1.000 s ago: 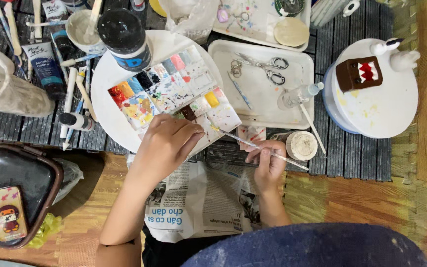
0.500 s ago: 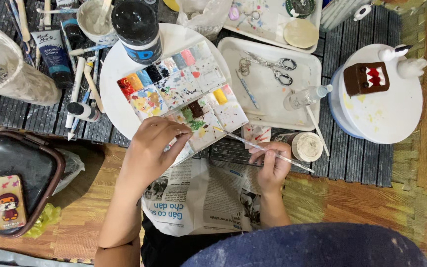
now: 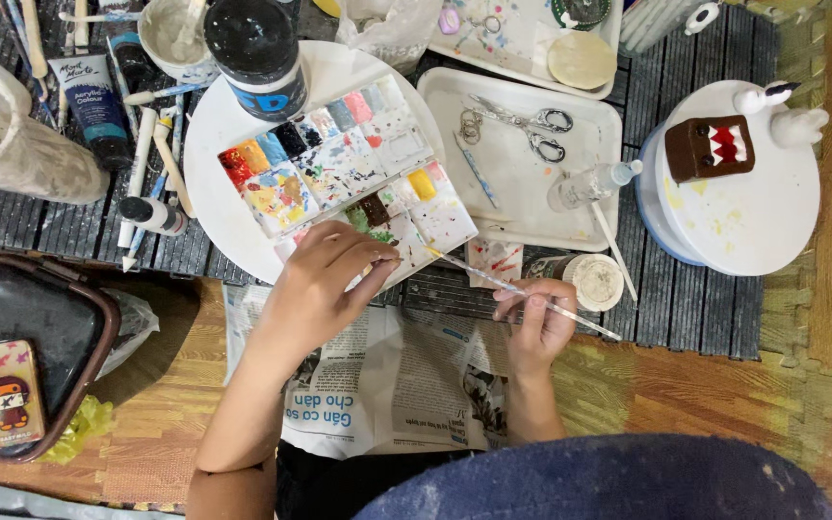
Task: The person paints a small, yellow, round ceramic object using a fine brush and yellow paint from a palette. They repeatedly dip the brush into the paint and apply it to the object, occasionally rotating it to cover different areas. The workspace is cluttered with various art supplies, including paint tubes, scissors, and a water bottle.
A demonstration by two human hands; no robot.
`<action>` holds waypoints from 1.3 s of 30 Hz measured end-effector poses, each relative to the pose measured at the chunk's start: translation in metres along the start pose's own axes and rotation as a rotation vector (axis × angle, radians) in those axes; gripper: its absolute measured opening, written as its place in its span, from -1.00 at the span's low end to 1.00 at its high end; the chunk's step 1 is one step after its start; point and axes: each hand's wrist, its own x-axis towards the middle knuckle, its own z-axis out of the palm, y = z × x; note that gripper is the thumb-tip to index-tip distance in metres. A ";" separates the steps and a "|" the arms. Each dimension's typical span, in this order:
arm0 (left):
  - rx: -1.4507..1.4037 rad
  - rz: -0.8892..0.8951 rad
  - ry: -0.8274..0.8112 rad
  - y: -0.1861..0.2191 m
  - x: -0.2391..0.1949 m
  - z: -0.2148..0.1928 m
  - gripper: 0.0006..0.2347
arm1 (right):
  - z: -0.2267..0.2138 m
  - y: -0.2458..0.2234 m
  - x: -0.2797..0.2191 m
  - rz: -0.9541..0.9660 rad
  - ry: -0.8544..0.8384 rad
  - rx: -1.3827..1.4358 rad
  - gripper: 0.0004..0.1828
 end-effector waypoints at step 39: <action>0.053 -0.243 0.263 -0.022 -0.064 0.011 -0.89 | 0.029 0.018 0.034 -0.008 -0.098 -0.015 -0.87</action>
